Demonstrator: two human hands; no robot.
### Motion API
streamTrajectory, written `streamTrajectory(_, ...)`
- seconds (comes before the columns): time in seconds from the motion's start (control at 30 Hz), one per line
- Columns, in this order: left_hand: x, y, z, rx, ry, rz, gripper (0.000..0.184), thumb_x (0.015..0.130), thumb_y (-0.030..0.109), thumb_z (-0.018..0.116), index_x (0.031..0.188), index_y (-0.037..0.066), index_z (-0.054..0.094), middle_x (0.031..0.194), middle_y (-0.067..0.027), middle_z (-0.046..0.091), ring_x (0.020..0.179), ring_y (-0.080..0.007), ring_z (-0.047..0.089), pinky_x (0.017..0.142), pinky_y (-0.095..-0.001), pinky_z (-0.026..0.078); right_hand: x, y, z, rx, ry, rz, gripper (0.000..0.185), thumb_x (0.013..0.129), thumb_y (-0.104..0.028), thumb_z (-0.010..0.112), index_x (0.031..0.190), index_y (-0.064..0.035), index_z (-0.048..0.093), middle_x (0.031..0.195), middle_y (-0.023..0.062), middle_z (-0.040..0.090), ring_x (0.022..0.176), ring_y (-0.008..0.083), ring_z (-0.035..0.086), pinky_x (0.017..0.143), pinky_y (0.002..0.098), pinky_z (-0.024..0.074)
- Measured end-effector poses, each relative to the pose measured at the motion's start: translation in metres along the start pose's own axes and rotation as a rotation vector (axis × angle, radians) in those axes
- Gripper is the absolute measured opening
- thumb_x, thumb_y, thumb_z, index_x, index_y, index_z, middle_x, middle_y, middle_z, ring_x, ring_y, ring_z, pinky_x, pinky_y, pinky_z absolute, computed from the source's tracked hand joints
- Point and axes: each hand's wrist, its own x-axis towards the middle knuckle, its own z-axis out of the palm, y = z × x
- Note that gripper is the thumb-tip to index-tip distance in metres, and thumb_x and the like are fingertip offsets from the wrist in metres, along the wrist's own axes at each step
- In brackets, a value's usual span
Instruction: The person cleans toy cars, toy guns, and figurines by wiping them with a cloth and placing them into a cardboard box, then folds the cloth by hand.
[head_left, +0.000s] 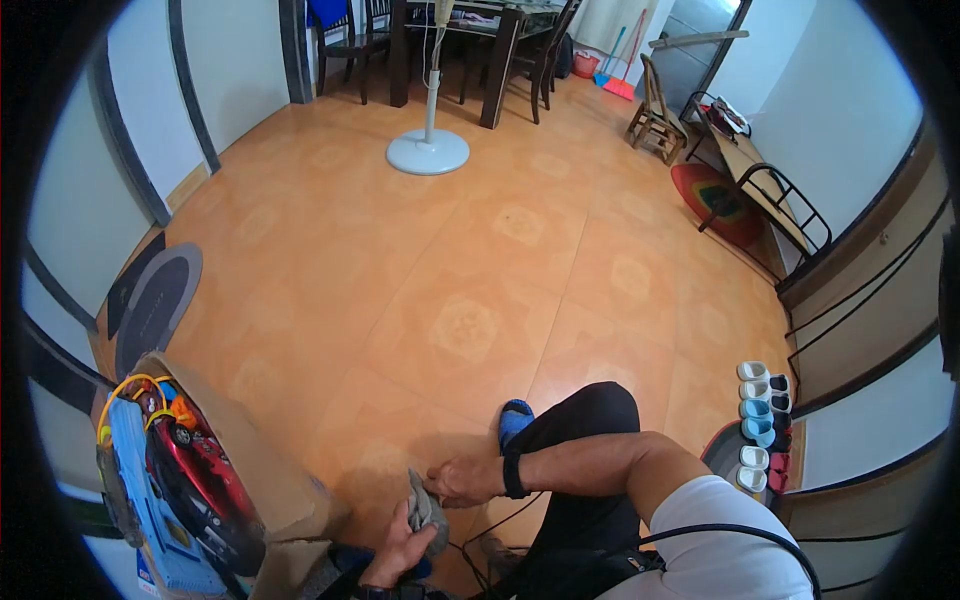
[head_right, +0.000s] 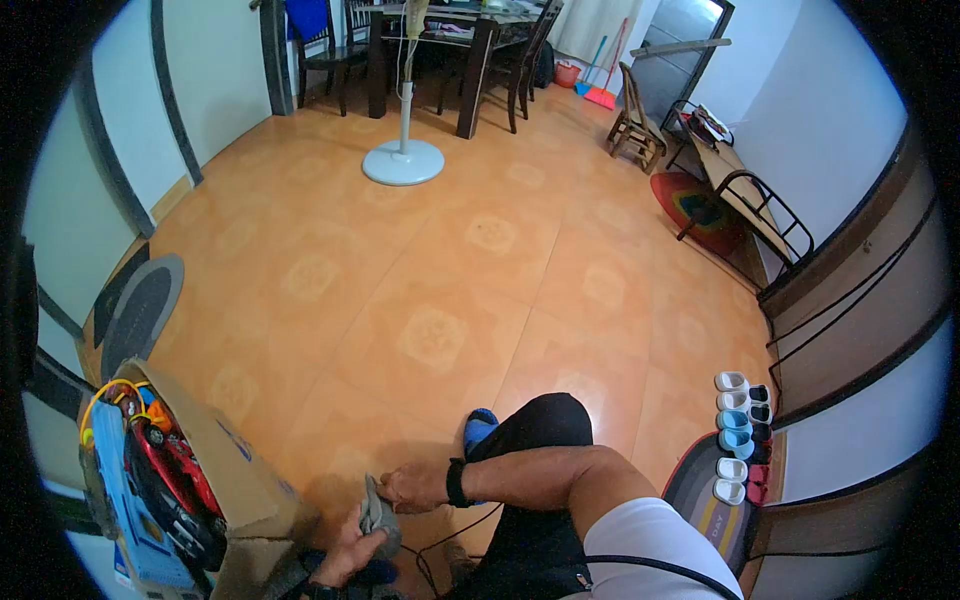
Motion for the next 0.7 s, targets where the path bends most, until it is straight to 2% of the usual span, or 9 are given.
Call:
streamTrajectory(0.07,-0.003,0.013,0.002,-0.131,-0.032,-0.089,0.055,0.089,0.008,0.066,0.139,0.002,0.045,0.118,-0.0059,0.061,0.109,-0.0165,0.058,0.096,-0.0342,0.048,-0.001,-0.002,-0.003,-0.004,-0.013,0.006,0.034,0.089,-0.026,0.066,0.108,0.0014,0.059,0.104,0.0224,0.063,0.099,0.0412,0.065,0.083,0.0503,0.0531)
streamTrajectory(0.17,-0.002,0.004,0.006,-0.208,0.015,-0.022,0.046,0.089,0.009,0.067,0.130,-0.001,0.048,0.107,-0.0072,0.063,0.100,-0.0143,0.061,0.087,-0.0325,0.052,0.002,0.001,0.003,0.037,0.006,-0.013,0.035,0.088,-0.022,0.069,0.108,0.0026,0.055,0.100,0.0221,0.060,0.097,0.0433,0.064,0.083,0.0512,0.0516)
streamTrajectory(0.27,-0.004,0.021,0.006,-0.117,0.016,-0.051,0.047,0.089,0.012,0.068,0.130,-0.001,0.048,0.108,-0.0083,0.064,0.100,-0.0155,0.061,0.087,-0.0335,0.052,0.003,0.008,0.012,0.042,0.039,-0.034,0.035,0.087,-0.021,0.069,0.108,0.0033,0.055,0.100,0.0223,0.060,0.096,0.0434,0.063,0.082,0.0510,0.0511)
streamTrajectory(0.37,0.002,-0.015,0.003,-0.104,0.030,-0.076,0.050,0.089,0.018,0.069,0.130,-0.001,0.049,0.109,-0.0093,0.064,0.101,-0.0167,0.061,0.087,-0.0349,0.051,0.002,0.006,0.007,0.050,0.021,-0.048,0.035,0.087,-0.020,0.069,0.108,0.0037,0.055,0.099,0.0228,0.060,0.094,0.0436,0.063,0.081,0.0513,0.0507)
streamTrajectory(0.47,-0.002,-0.001,0.001,-0.038,0.011,-0.083,0.053,0.088,0.023,0.070,0.130,-0.001,0.049,0.109,-0.0118,0.065,0.101,-0.0195,0.062,0.088,-0.0364,0.051,0.004,0.011,0.017,0.048,0.073,-0.050,0.034,0.086,-0.019,0.069,0.107,0.0039,0.054,0.099,0.0234,0.060,0.095,0.0433,0.063,0.082,0.0513,0.0503)
streamTrajectory(0.57,-0.004,0.003,0.003,-0.058,0.022,-0.082,0.055,0.088,0.023,0.071,0.132,-0.001,0.048,0.111,-0.0125,0.065,0.102,-0.0195,0.062,0.089,-0.0360,0.051,0.003,0.008,0.015,0.033,0.071,-0.053,0.034,0.085,-0.019,0.069,0.107,0.0040,0.054,0.099,0.0236,0.060,0.095,0.0436,0.063,0.081,0.0518,0.0505)
streamTrajectory(0.67,-0.006,0.019,0.005,-0.105,-0.022,-0.132,0.052,0.092,0.010,0.065,0.139,0.003,0.044,0.116,-0.0049,0.059,0.106,-0.0140,0.056,0.093,-0.0305,0.049,0.003,0.001,0.003,0.044,-0.012,-0.020,0.034,0.086,-0.019,0.068,0.107,0.0040,0.054,0.099,0.0238,0.060,0.096,0.0437,0.063,0.082,0.0519,0.0506)
streamTrajectory(0.7,-0.007,0.017,0.003,-0.033,-0.009,-0.095,0.052,0.091,0.012,0.066,0.138,0.002,0.045,0.115,-0.0059,0.060,0.105,-0.0141,0.057,0.092,-0.0312,0.049,0.004,0.004,0.006,0.034,-0.003,-0.021,0.033,0.087,-0.019,0.068,0.107,0.0038,0.054,0.100,0.0242,0.060,0.097,0.0437,0.063,0.083,0.0519,0.0506)
